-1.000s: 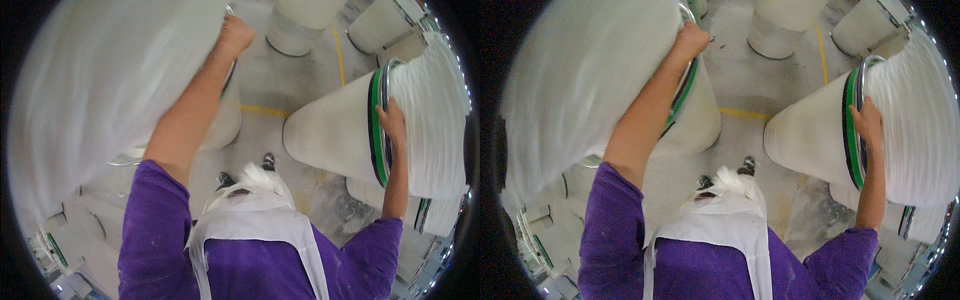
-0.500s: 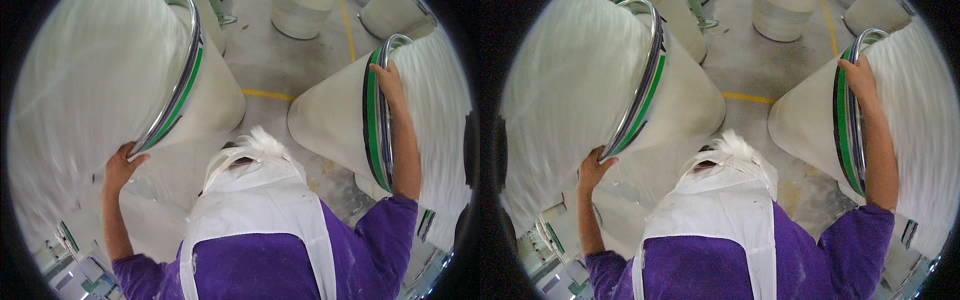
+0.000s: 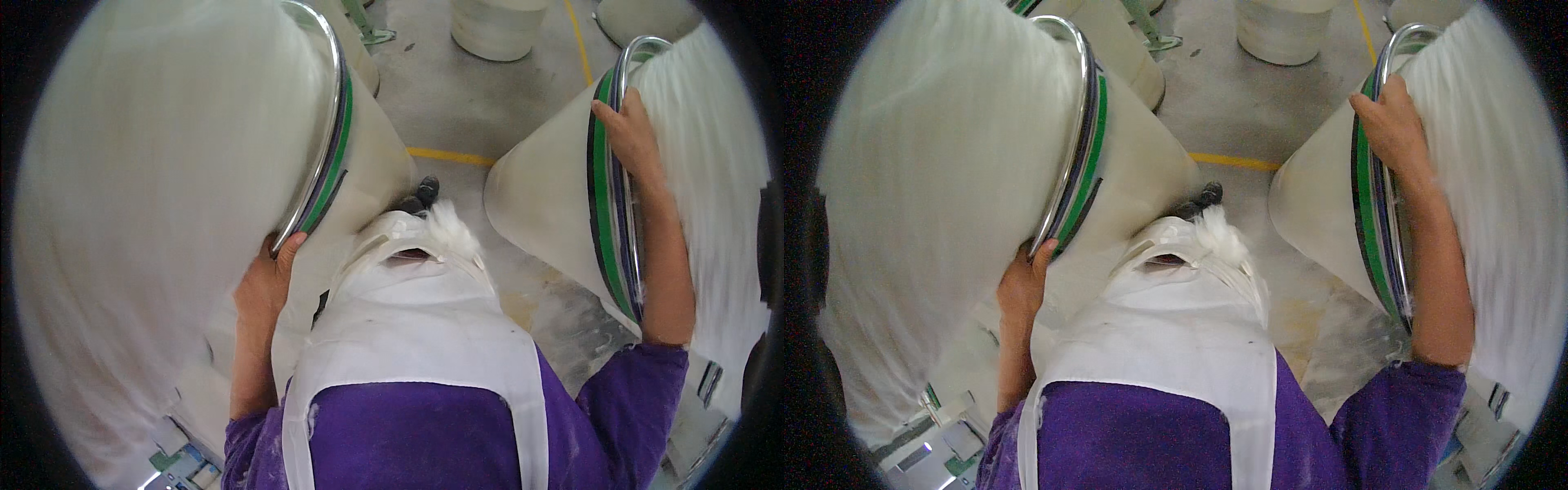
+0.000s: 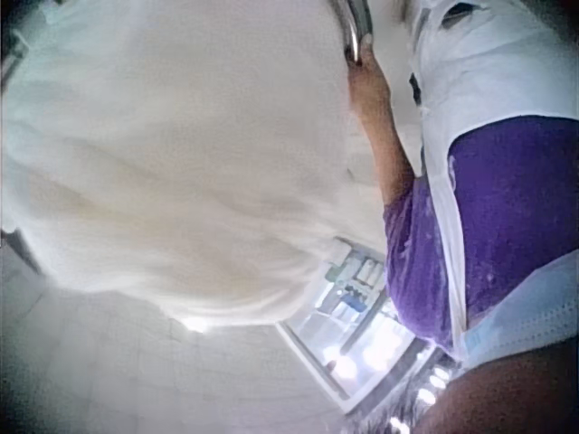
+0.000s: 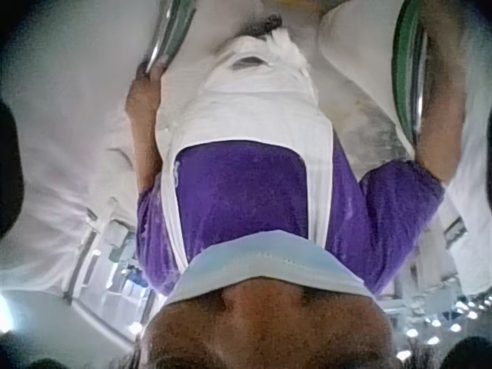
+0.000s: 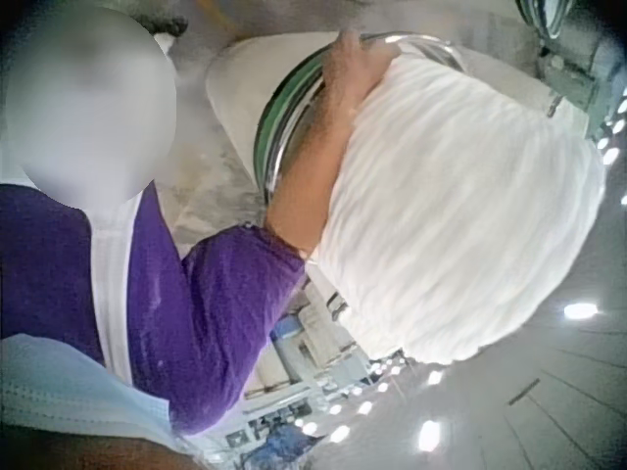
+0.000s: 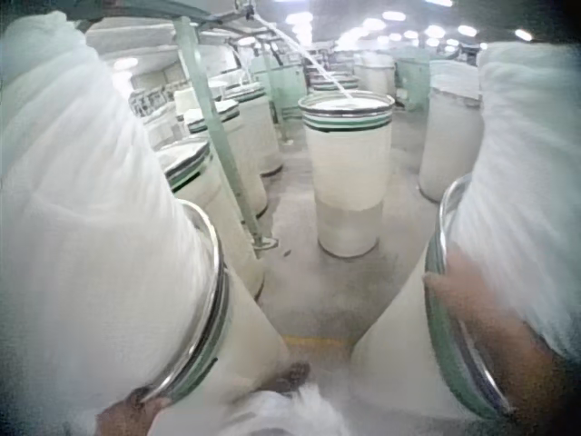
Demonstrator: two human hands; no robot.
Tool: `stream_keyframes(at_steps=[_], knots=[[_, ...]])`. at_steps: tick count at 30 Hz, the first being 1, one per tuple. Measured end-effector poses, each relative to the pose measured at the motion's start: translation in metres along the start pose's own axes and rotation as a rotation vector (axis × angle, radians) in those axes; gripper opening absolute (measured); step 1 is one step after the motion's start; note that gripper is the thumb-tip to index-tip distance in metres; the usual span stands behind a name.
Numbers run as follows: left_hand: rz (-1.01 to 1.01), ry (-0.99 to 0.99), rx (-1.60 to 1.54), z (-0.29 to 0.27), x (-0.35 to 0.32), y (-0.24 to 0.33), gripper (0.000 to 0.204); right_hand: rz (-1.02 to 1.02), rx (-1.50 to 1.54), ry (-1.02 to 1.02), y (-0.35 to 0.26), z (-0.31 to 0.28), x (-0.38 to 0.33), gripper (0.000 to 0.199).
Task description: The person winds white yarn into large cylindrical containers using a thin wooden stick to guide the strands. They repeatedly lift and reposition the yarn, secure it with the stick, and move between multiple containers in a factory setting.
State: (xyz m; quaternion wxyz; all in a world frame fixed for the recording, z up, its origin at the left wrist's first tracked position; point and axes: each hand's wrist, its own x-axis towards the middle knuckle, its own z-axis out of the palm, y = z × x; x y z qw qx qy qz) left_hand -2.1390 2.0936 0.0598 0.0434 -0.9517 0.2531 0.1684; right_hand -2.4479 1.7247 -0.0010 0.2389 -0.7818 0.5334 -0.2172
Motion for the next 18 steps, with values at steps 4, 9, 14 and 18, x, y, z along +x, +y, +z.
stream_keyframes(at_steps=[4, 9, 14, 18], knots=[[0.066, 0.056, -0.078, 0.004, 0.004, -0.004, 0.078, -0.062, -0.109, -0.010, -0.003, -0.003, -0.007, 0.040], [0.019, 0.115, -0.168, 0.009, 0.037, -0.042, 0.076, 0.072, 0.009, 0.036, -0.009, -0.002, -0.012, 0.039], [0.101, 0.247, -0.103, -0.013, 0.091, -0.098, 0.075, 0.265, 0.473, -0.056, -0.009, -0.001, -0.018, 0.041], [0.024, 0.353, -0.041, -0.020, 0.132, -0.141, 0.076, 0.328, 0.571, -0.096, 0.009, -0.008, -0.023, 0.050]])
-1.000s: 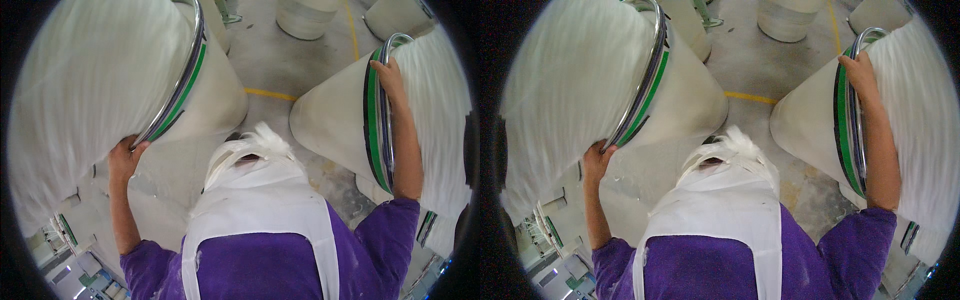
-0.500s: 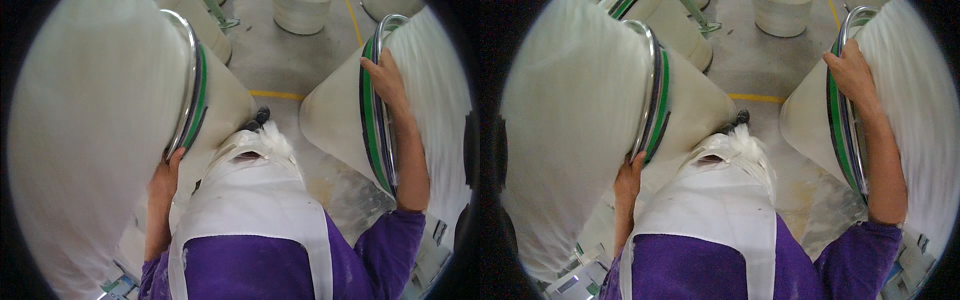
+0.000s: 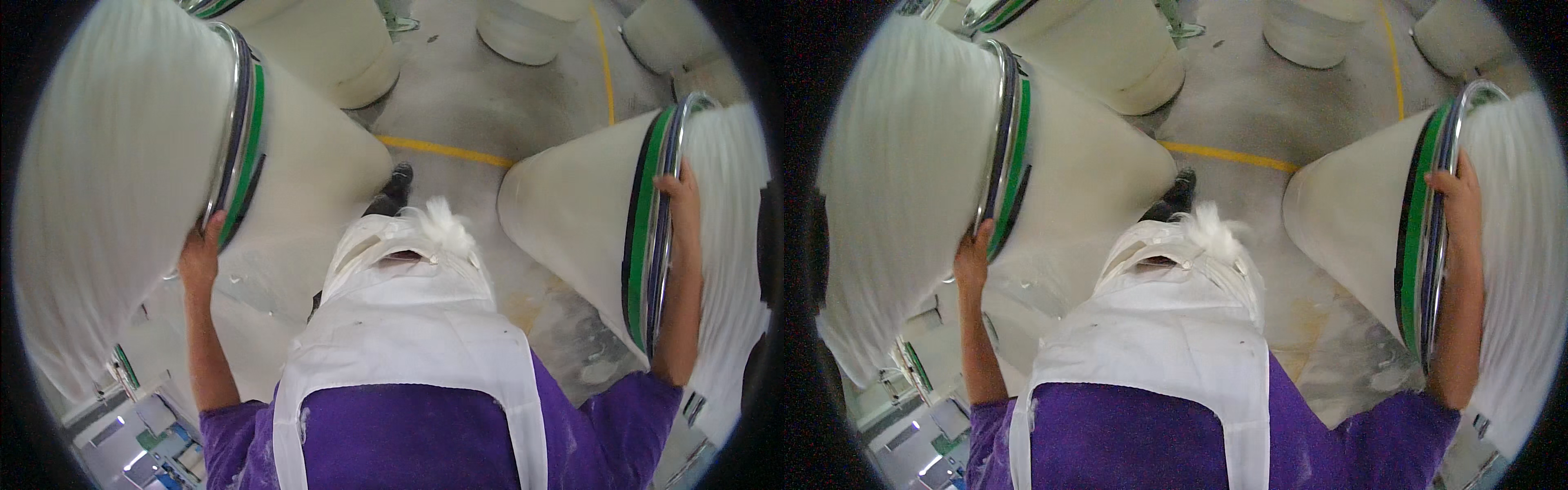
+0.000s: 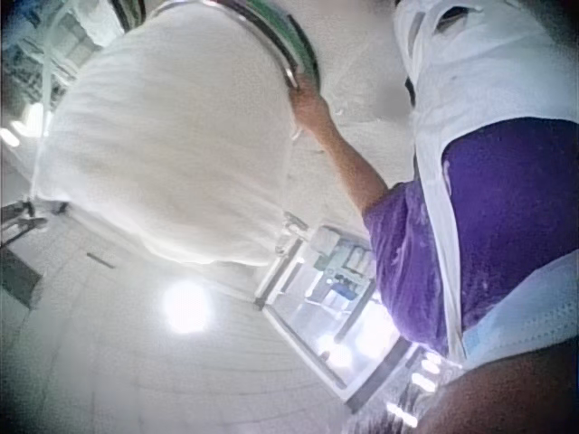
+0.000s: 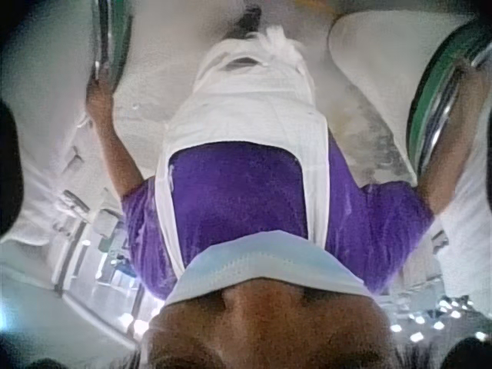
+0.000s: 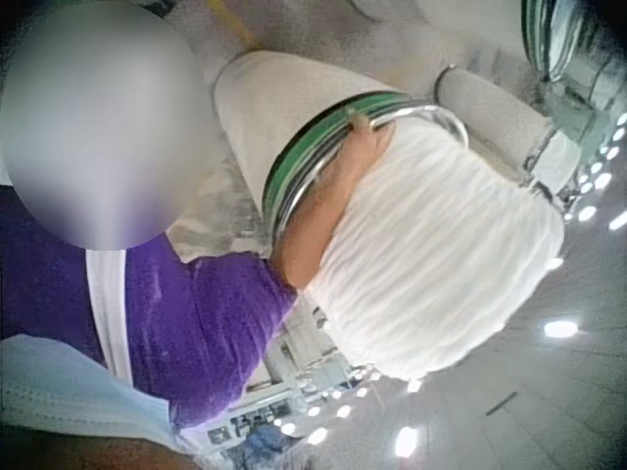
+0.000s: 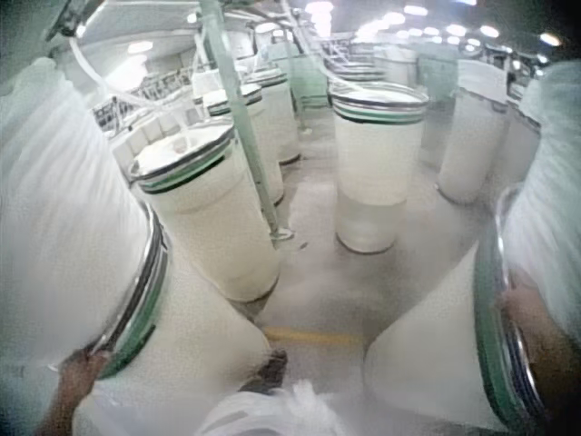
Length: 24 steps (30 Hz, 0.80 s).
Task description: The person winds white yarn into large cylindrical containers using a thin wooden stick to guide the strands. They repeatedly lift and reposition the yarn, secure it with the stick, and move between multiple containers in a factory setting.
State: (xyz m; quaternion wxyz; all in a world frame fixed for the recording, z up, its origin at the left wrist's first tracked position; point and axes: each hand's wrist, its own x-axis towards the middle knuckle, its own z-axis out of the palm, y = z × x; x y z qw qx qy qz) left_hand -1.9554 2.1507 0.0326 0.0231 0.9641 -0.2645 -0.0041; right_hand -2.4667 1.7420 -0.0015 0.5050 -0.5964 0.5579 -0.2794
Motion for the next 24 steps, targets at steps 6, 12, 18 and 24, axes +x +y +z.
stream_keyframes(at_steps=[6, 12, 18, 24], knots=[[-0.161, -0.049, 0.069, 0.016, 0.068, -0.078, 0.085, 0.109, -0.039, 0.051, 0.021, -0.023, -0.003, 0.060], [0.023, 0.073, -0.026, 0.016, 0.135, -0.120, 0.082, 0.097, -0.127, 0.093, 0.020, -0.016, -0.032, 0.059], [0.079, 0.217, -0.080, 0.006, 0.214, -0.147, 0.076, 0.098, 0.003, -0.007, -0.004, 0.021, -0.054, 0.060], [0.135, 0.226, 0.013, 0.002, 0.257, -0.189, 0.074, 0.065, -0.040, 0.064, -0.015, 0.052, -0.066, 0.058]])
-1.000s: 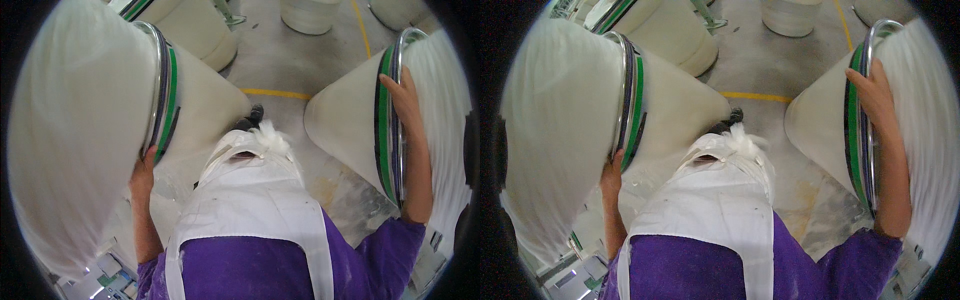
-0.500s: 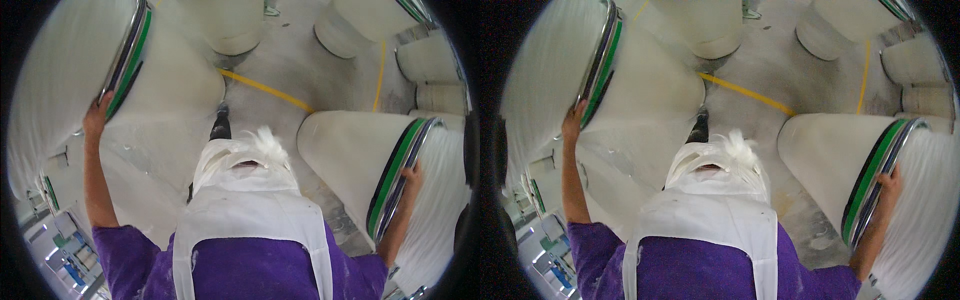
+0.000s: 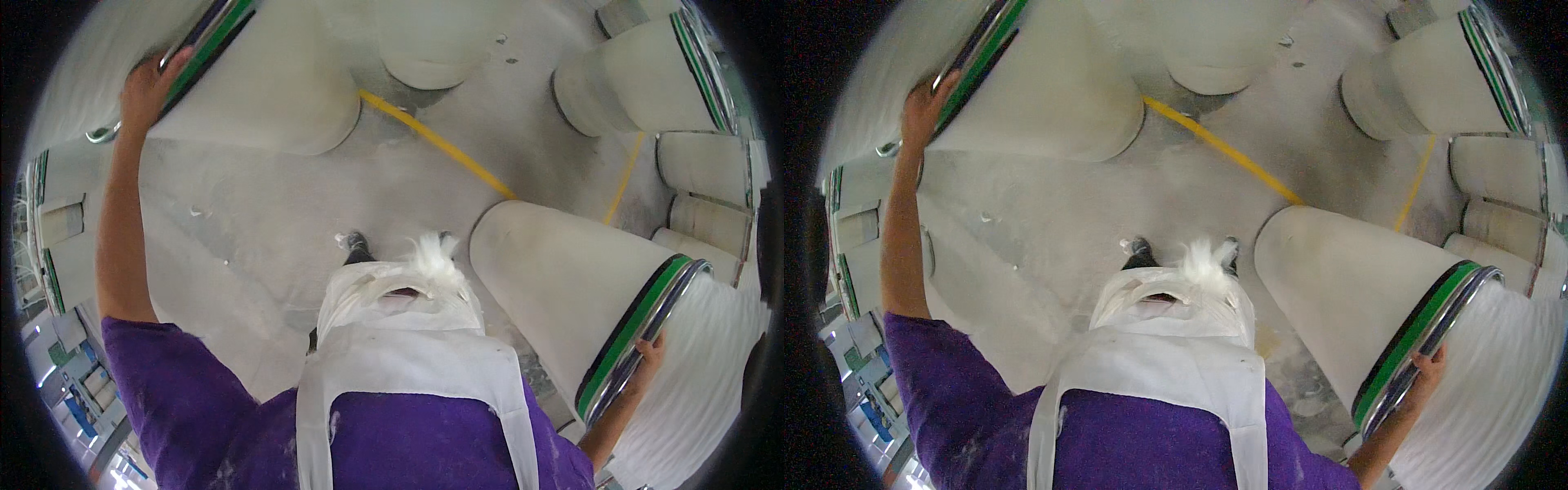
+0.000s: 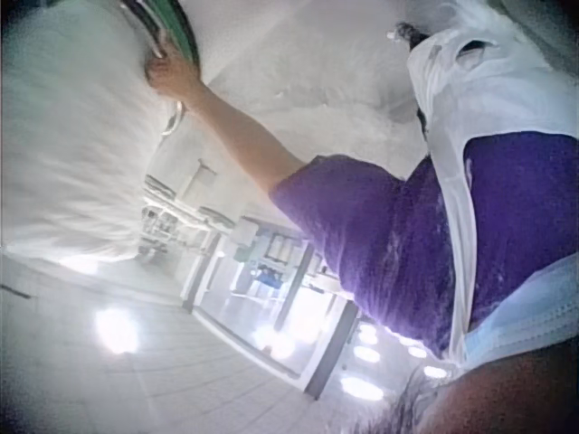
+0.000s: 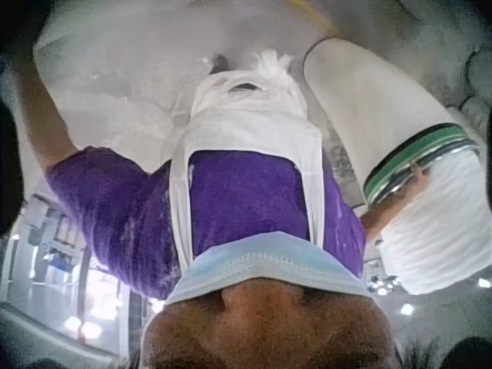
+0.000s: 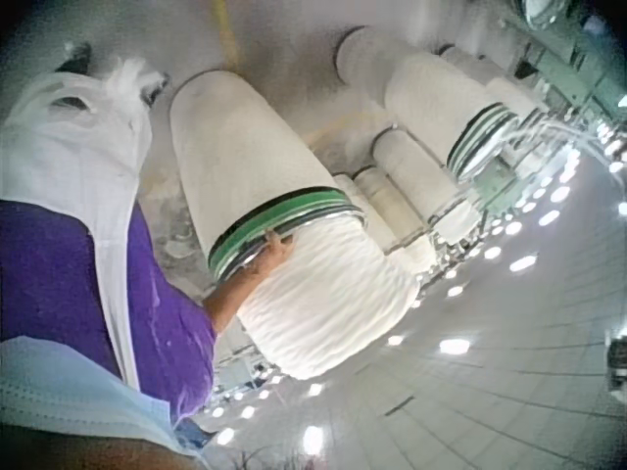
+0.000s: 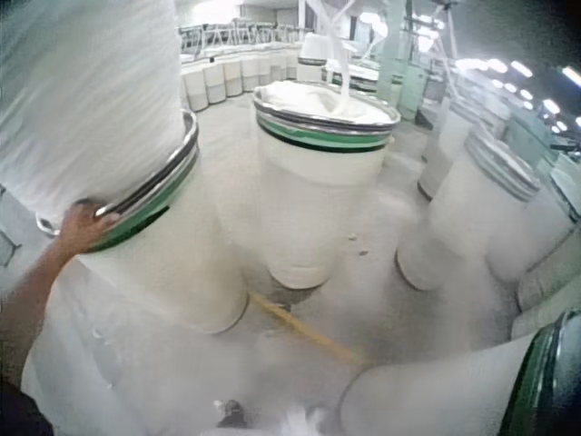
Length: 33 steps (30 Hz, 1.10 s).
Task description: The person winds white yarn into large cylindrical containers using a thin wooden stick to guide the strands. They repeatedly lift and reposition the yarn, secure it with the stick, and move between multiple containers in a factory setting.
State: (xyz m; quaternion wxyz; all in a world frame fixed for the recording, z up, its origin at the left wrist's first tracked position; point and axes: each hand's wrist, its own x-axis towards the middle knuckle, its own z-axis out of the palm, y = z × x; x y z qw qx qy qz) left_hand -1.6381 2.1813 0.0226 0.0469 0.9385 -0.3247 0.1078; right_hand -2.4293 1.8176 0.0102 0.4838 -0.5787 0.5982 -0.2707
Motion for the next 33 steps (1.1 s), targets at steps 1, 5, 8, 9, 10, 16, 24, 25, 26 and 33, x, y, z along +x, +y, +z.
stream_keyframes(at_steps=[1, 5, 8, 9, 10, 16, 24, 25, 26, 33], knots=[[0.062, 0.079, -0.021, 0.003, 0.009, -0.008, 0.073, 0.039, -0.074, 0.029, -0.004, 0.003, -0.002, 0.056], [0.179, 0.002, -0.029, 0.002, 0.049, -0.043, 0.071, 0.071, 0.045, -0.066, -0.014, 0.027, -0.020, 0.054], [0.143, 0.003, -0.132, -0.004, 0.068, -0.056, 0.073, 0.101, 0.023, -0.087, -0.027, 0.050, -0.035, 0.053], [0.307, 0.137, -0.085, -0.007, 0.074, -0.056, 0.074, 0.104, 0.026, -0.086, -0.032, 0.057, -0.041, 0.053], [0.232, 0.089, -0.087, -0.012, 0.079, -0.055, 0.072, 0.091, 0.052, -0.111, -0.037, 0.065, -0.044, 0.053], [0.075, 0.013, -0.079, -0.039, 0.125, -0.040, 0.066, 0.053, -0.005, -0.010, -0.069, 0.114, -0.063, 0.050], [0.272, 0.047, 0.014, -0.052, 0.203, -0.083, 0.071, 0.084, 0.124, 0.055, -0.162, 0.216, -0.086, 0.048], [0.225, -0.009, 0.038, -0.062, 0.219, -0.089, 0.069, 0.076, 0.163, 0.034, -0.174, 0.231, -0.090, 0.048], [0.211, -0.008, 0.038, -0.073, 0.237, -0.088, 0.067, 0.099, 0.140, 0.083, -0.187, 0.242, -0.090, 0.048], [0.439, 0.122, -0.171, -0.173, 0.316, -0.143, 0.038, 0.115, 0.276, 0.218, -0.338, 0.328, -0.123, 0.046]])
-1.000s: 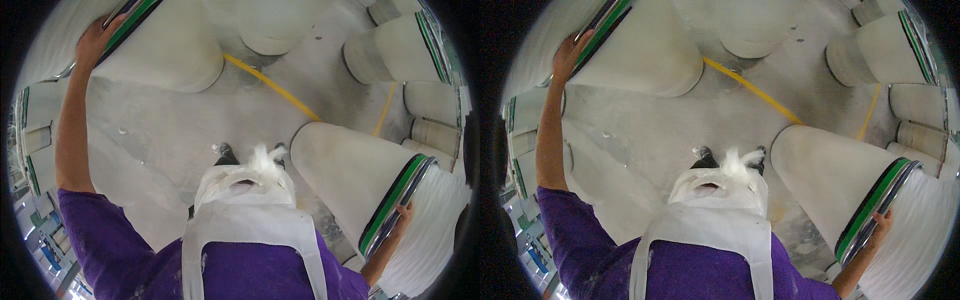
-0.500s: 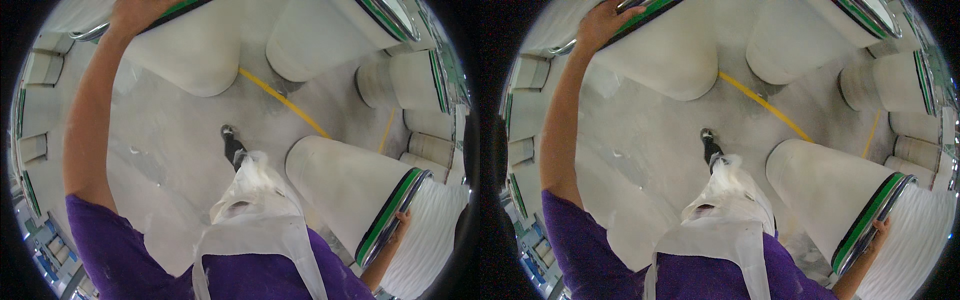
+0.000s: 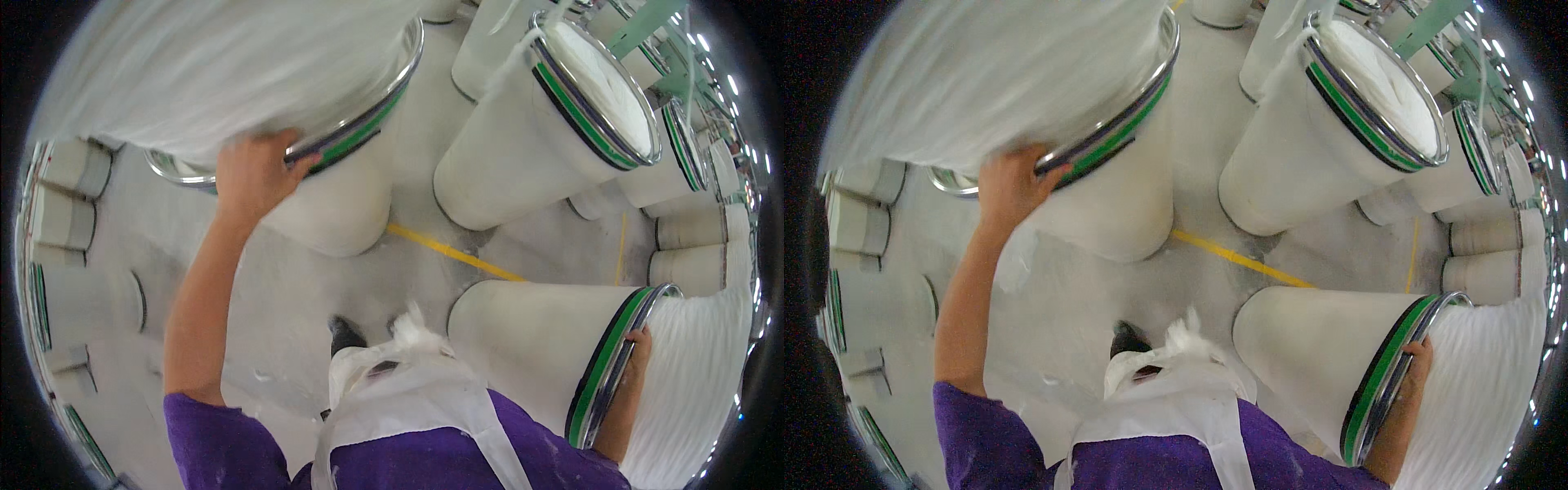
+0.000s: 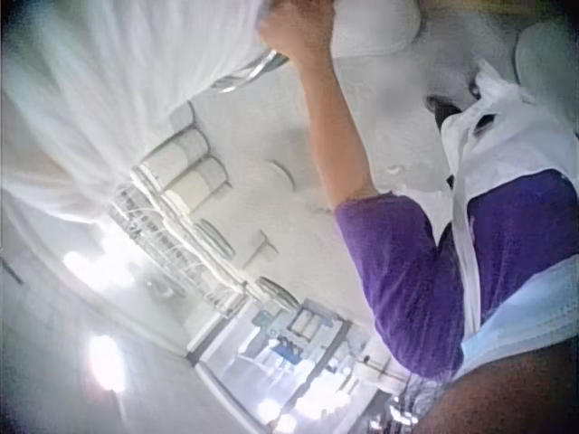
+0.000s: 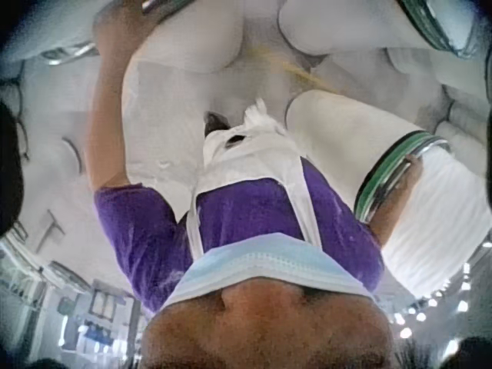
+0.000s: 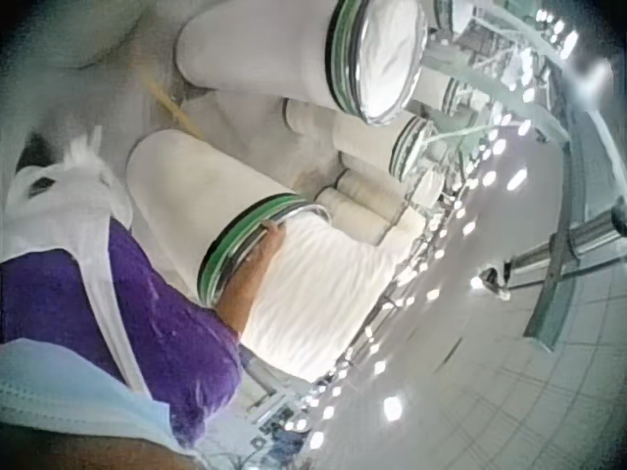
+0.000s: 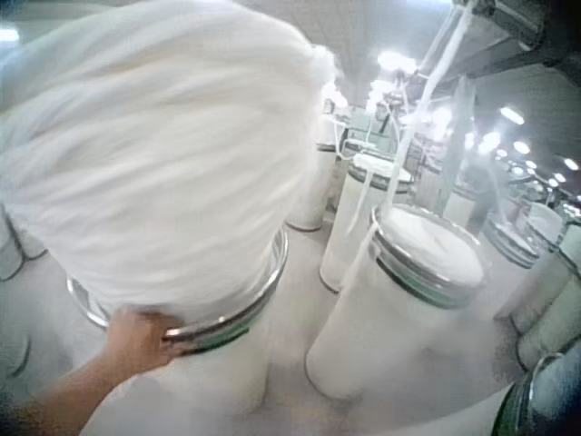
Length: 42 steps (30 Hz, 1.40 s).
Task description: The person winds white yarn into large cylindrical containers using a thin wooden stick to guide the strands. They repeatedly lift and reposition the yarn, secure it with the stick, and move between multiple containers in a factory setting.
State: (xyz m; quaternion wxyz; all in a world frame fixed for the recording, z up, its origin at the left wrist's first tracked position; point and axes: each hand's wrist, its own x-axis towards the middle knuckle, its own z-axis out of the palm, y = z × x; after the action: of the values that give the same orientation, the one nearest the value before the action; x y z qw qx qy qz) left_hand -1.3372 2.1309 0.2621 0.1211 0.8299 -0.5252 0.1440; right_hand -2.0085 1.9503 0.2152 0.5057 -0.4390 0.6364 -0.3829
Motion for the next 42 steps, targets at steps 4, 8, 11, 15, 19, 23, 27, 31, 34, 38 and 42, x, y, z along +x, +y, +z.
stream_keyframes(at_steps=[4, 8, 11, 15, 19, 23, 27, 31, 34, 38, 42], knots=[[0.078, -0.091, -0.019, -0.013, 0.067, -0.070, 0.038, 0.048, -0.028, 0.095, -0.052, 0.108, -0.025, 0.046], [0.143, -0.074, -0.024, 0.008, 0.101, -0.126, 0.040, -0.016, 0.007, 0.066, -0.078, 0.195, -0.021, 0.049], [0.270, 0.046, -0.028, 0.043, 0.120, -0.170, 0.043, -0.051, 0.011, 0.100, -0.078, 0.260, -0.026, 0.050], [0.319, 0.296, -0.067, 0.108, 0.183, -0.218, 0.047, -0.044, 0.000, 0.175, -0.091, 0.334, -0.048, 0.049], [0.389, 0.320, -0.083, 0.136, 0.252, -0.247, 0.046, -0.049, -0.024, 0.227, -0.113, 0.397, -0.052, 0.048], [0.235, 0.062, -0.062, 0.130, 0.321, -0.247, 0.041, -0.013, -0.047, 0.256, -0.136, 0.449, -0.056, 0.052], [0.155, -0.022, -0.086, 0.134, 0.371, -0.246, 0.039, -0.007, 0.008, 0.263, -0.166, 0.486, -0.057, 0.055], [0.159, -0.064, -0.094, 0.172, 0.454, -0.257, 0.039, 0.000, 0.024, 0.333, -0.178, 0.525, -0.036, 0.058], [0.142, 0.023, -0.084, 0.210, 0.522, -0.247, 0.041, -0.009, 0.040, 0.399, -0.180, 0.552, -0.013, 0.059], [0.072, -0.055, -0.126, 0.251, 0.613, -0.229, 0.043, -0.006, 0.087, 0.518, -0.184, 0.567, 0.016, 0.056], [0.040, 0.012, -0.198, 0.291, 0.698, -0.197, 0.035, -0.021, 0.102, 0.595, -0.182, 0.566, 0.041, 0.059]])
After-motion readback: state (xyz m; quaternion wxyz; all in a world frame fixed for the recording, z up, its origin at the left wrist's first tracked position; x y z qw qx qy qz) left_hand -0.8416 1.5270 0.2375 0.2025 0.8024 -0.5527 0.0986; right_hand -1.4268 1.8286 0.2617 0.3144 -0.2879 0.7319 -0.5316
